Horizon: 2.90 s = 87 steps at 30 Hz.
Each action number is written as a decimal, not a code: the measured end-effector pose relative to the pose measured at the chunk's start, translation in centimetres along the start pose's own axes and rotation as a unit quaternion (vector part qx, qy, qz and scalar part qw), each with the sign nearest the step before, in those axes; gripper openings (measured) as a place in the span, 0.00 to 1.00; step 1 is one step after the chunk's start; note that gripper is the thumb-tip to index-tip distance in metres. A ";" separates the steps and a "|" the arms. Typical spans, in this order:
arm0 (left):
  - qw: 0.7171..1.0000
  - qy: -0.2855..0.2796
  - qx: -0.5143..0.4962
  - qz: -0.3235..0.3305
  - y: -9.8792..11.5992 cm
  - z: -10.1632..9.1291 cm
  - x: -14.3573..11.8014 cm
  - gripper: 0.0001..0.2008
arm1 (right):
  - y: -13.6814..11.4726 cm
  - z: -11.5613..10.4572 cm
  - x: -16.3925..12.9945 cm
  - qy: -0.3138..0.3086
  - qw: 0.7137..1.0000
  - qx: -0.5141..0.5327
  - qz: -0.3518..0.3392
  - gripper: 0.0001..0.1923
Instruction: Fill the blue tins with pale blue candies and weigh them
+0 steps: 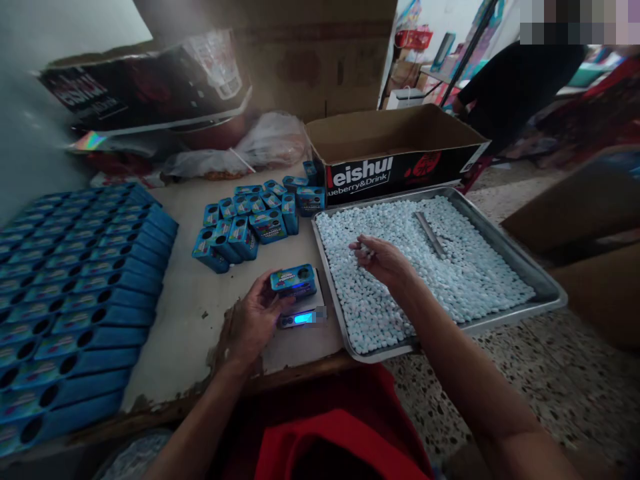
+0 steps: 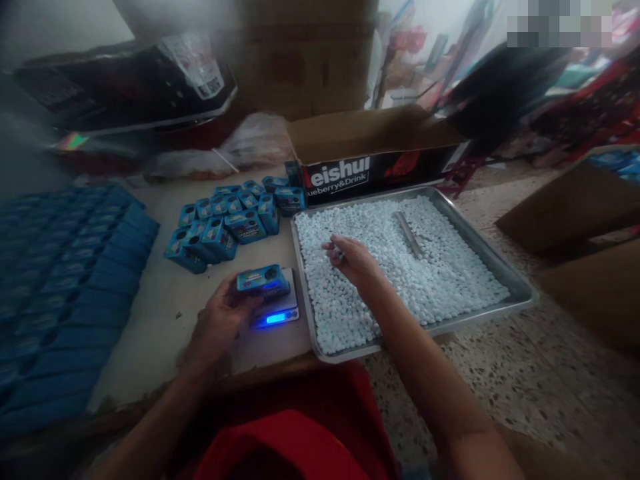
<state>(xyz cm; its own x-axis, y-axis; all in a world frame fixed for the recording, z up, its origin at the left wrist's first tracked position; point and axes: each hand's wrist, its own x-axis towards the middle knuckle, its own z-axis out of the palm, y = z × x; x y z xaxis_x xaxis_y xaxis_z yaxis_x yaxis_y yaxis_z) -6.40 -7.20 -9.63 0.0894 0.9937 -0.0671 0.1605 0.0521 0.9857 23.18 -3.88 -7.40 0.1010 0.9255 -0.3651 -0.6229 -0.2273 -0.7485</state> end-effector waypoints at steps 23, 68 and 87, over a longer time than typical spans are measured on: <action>0.987 0.145 -0.008 0.070 -0.1 -10.3 -1.6 0.29 | -3.2 -0.2 -4.2 0.066 0.960 -0.262 0.070 0.15; 0.914 0.012 0.231 0.334 2.3 3.6 3.7 0.14 | 1.5 3.3 -5.5 -0.042 0.992 -0.012 0.121 0.05; 0.993 0.030 -0.111 0.025 4.3 -1.3 3.8 0.25 | -2.2 2.5 -2.2 0.025 0.869 -0.460 -0.181 0.15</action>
<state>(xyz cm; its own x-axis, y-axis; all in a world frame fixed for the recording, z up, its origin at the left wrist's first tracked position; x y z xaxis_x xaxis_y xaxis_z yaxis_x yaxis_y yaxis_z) -6.70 -3.04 -5.48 0.0324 0.9994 -0.0146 -0.0637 0.0167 0.9978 22.43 -4.66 -3.56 0.2080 0.9779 -0.0207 0.3386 -0.0919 -0.9364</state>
